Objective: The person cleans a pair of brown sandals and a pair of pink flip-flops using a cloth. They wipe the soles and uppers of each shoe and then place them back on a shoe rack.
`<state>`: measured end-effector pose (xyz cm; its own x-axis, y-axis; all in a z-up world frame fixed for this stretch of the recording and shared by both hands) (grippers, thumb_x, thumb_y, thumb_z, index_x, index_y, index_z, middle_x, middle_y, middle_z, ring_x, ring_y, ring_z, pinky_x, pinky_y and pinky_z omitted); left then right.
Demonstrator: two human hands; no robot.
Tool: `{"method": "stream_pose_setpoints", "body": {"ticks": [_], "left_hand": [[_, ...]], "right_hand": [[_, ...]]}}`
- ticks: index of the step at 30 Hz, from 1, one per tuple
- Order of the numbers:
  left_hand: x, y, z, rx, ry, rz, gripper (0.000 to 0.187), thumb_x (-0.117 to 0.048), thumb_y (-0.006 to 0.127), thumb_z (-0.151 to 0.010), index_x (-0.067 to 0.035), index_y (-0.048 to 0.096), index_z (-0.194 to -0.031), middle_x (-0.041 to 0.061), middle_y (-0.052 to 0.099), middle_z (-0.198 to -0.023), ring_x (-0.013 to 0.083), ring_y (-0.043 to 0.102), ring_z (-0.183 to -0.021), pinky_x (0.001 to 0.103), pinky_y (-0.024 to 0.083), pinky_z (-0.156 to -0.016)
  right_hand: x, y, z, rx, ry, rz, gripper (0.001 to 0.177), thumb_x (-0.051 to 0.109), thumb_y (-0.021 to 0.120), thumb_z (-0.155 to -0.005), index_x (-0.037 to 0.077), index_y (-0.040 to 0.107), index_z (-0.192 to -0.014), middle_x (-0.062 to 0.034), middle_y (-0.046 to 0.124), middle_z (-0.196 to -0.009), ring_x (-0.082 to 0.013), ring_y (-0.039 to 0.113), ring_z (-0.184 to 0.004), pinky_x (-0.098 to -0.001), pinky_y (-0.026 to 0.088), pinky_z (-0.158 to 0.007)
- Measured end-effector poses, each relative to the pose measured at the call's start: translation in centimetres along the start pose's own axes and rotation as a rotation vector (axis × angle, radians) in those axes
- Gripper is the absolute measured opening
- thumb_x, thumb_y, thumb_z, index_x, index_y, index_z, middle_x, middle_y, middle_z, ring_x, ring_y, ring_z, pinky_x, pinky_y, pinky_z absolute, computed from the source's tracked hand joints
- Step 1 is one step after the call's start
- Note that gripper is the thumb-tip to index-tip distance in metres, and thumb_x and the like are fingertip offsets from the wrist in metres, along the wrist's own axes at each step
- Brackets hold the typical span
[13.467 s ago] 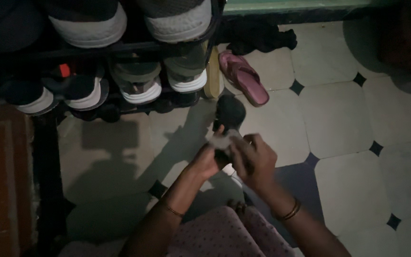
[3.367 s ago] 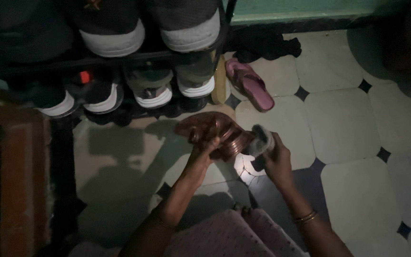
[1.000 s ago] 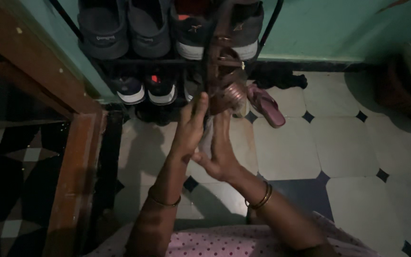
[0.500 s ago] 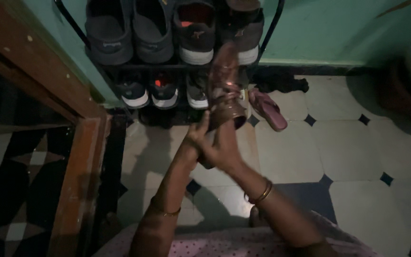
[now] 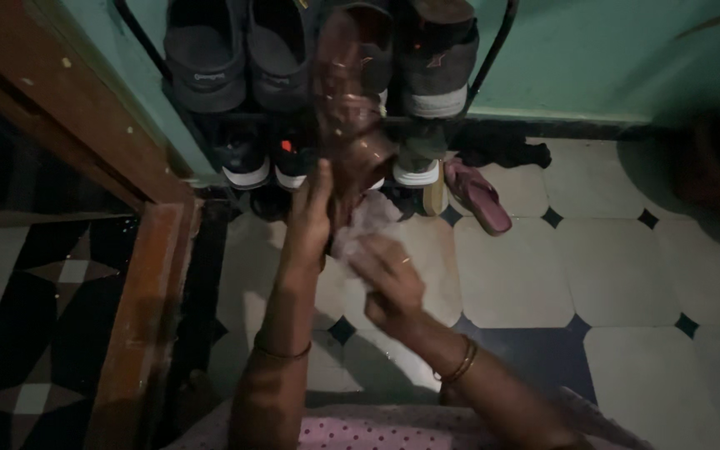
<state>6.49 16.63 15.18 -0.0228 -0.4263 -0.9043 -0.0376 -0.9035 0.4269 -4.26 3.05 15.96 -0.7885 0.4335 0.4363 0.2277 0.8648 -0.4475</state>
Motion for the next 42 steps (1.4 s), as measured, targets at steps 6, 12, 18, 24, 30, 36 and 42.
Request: {"method": "stream_pose_setpoints", "body": {"ticks": [6,12,18,24,30,36,42], "left_hand": [[0.4,2.4,0.5,0.085,0.193,-0.339,0.055,-0.050,0.052,-0.111,0.000,0.070,-0.127,0.013,0.072,-0.103,0.0200,0.064,-0.092,0.034,0.053,-0.083],[-0.1,5.9,2.9,0.118,0.234,-0.840,0.055,-0.042,0.053,-0.098,-0.010,0.062,-0.143,0.016,0.074,-0.112,0.0286,0.074,-0.088,0.039,0.057,-0.079],[-1.4,6.5,4.1,0.177,0.231,-0.883,0.056,-0.049,0.057,-0.099,-0.019,0.059,-0.147,0.018,0.069,-0.130,0.0359,0.066,-0.120,0.041,0.053,-0.096],[2.5,3.7,2.1,0.077,0.034,-0.809,0.042,-0.040,0.052,-0.105,-0.014,0.067,-0.134,0.018,0.076,-0.117,0.0317,0.076,-0.108,0.040,0.057,-0.092],[3.9,0.8,0.0,0.049,0.069,-0.560,0.042,-0.018,0.047,-0.099,-0.010,0.061,-0.138,0.020,0.075,-0.112,0.0332,0.071,-0.102,0.039,0.054,-0.088],[4.1,1.7,0.7,0.128,0.009,-0.821,0.033,-0.021,0.050,-0.105,0.000,0.067,-0.125,0.019,0.074,-0.104,0.0232,0.076,-0.089,0.039,0.054,-0.077],[3.5,2.6,2.0,0.393,-0.026,-0.499,0.050,-0.044,0.055,-0.104,-0.008,0.064,-0.138,0.012,0.073,-0.095,0.0173,0.067,-0.077,0.029,0.056,-0.067]], "right_hand": [[-1.0,-4.8,-5.0,0.051,-0.004,0.367,0.054,0.011,0.070,-0.085,-0.010,0.056,-0.134,-0.0319,0.046,-0.145,-0.0491,0.040,-0.139,-0.0617,0.034,-0.112],[-2.6,-6.0,-7.8,0.017,-0.076,0.628,0.041,0.002,0.063,-0.107,0.001,0.055,-0.147,-0.0170,0.044,-0.162,-0.0337,0.024,-0.160,-0.0593,0.026,-0.131],[-5.0,-11.5,-9.2,-0.086,0.204,0.775,0.046,0.004,0.066,-0.100,0.007,0.064,-0.146,-0.0211,0.043,-0.159,-0.0461,0.046,-0.139,-0.0503,0.043,-0.116],[-4.1,-5.7,-6.3,-0.033,0.026,0.538,0.032,0.012,0.076,-0.092,0.008,0.061,-0.121,-0.0254,0.047,-0.147,-0.0461,0.054,-0.126,-0.0526,0.046,-0.105],[-1.2,-1.1,-3.9,0.113,0.013,0.399,0.044,-0.003,0.066,-0.086,0.004,0.070,-0.130,-0.0228,0.056,-0.132,-0.0437,0.057,-0.110,-0.0493,0.052,-0.090],[-2.4,-4.2,-6.6,0.020,-0.026,0.544,0.043,-0.004,0.070,-0.084,0.010,0.072,-0.124,-0.0209,0.057,-0.131,-0.0421,0.059,-0.116,-0.0490,0.052,-0.092],[-4.3,-8.6,-9.8,-0.128,0.161,0.331,0.029,0.000,0.077,-0.095,0.008,0.071,-0.123,-0.0221,0.055,-0.132,-0.0356,0.062,-0.120,-0.0421,0.054,-0.097]]}}
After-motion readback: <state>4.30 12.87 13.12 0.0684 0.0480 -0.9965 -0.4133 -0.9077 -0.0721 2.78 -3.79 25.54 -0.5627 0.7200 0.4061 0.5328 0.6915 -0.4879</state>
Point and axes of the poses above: each hand's wrist, its own z-axis away from the middle knuckle, its own y-axis out of the palm, x = y × z, the point moved 6 cm from there along -z, towards the middle knuckle
